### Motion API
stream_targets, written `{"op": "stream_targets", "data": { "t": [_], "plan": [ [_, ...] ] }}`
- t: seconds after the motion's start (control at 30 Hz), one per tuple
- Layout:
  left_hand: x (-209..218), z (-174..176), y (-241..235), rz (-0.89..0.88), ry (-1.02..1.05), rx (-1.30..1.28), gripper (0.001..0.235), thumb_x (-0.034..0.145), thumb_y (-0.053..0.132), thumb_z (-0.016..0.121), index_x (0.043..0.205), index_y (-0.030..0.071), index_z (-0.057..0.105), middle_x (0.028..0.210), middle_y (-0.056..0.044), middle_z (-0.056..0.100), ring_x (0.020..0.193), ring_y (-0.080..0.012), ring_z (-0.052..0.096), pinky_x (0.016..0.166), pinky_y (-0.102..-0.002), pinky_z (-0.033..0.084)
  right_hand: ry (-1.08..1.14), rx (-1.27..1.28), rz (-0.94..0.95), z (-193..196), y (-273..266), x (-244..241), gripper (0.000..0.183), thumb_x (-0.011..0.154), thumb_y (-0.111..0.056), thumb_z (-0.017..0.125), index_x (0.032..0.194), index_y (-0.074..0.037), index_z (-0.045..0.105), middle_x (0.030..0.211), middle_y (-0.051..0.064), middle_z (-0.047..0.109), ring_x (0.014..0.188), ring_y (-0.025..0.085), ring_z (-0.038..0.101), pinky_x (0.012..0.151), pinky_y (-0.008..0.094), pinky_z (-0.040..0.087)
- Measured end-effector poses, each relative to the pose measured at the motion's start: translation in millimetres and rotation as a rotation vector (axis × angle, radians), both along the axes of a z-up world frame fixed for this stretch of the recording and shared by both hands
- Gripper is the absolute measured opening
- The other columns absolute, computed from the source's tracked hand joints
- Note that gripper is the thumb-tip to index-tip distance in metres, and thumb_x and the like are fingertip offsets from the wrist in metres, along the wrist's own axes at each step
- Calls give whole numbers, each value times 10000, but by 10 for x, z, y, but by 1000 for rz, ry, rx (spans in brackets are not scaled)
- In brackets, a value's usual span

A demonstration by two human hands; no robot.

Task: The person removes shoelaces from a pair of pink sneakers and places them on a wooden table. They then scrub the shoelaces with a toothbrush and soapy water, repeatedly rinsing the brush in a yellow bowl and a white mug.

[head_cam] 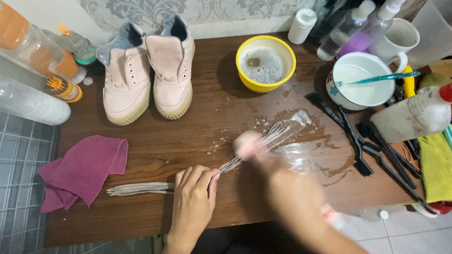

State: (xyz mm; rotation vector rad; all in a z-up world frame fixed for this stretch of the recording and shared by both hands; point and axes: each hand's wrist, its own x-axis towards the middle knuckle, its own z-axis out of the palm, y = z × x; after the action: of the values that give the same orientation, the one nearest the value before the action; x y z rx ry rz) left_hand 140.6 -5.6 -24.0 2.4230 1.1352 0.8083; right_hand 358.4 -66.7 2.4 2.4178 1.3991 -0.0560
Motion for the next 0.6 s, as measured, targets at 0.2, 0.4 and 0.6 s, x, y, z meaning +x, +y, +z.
{"op": "stream_targets", "data": {
  "t": [0.2,0.4,0.6],
  "plan": [
    [11,-59,-8,64,6,42,79,966,128,660,1034,129,700,962,-1,655,847,-209,595,837,-392,409,236,-44,210,271,174,103,574,964,-530,396,1526,-466,295,857,51,665,495,385,715,413,565,514],
    [39,-96,5,50,-27,17,95,974,92,622,1035,121,690,982,-4,648,903,-208,613,835,-391,414,-107,-105,-58,-118,158,263,230,988,-243,504,865,-213,696,784,16,744,679,204,767,541,321,581],
    [4,-106,-3,60,-38,1,73,972,117,645,1035,102,680,977,-38,633,902,-227,611,856,-416,432,166,-152,327,21,156,-121,193,879,-181,553,901,-256,730,672,59,731,586,270,735,508,432,560]
  ]
}}
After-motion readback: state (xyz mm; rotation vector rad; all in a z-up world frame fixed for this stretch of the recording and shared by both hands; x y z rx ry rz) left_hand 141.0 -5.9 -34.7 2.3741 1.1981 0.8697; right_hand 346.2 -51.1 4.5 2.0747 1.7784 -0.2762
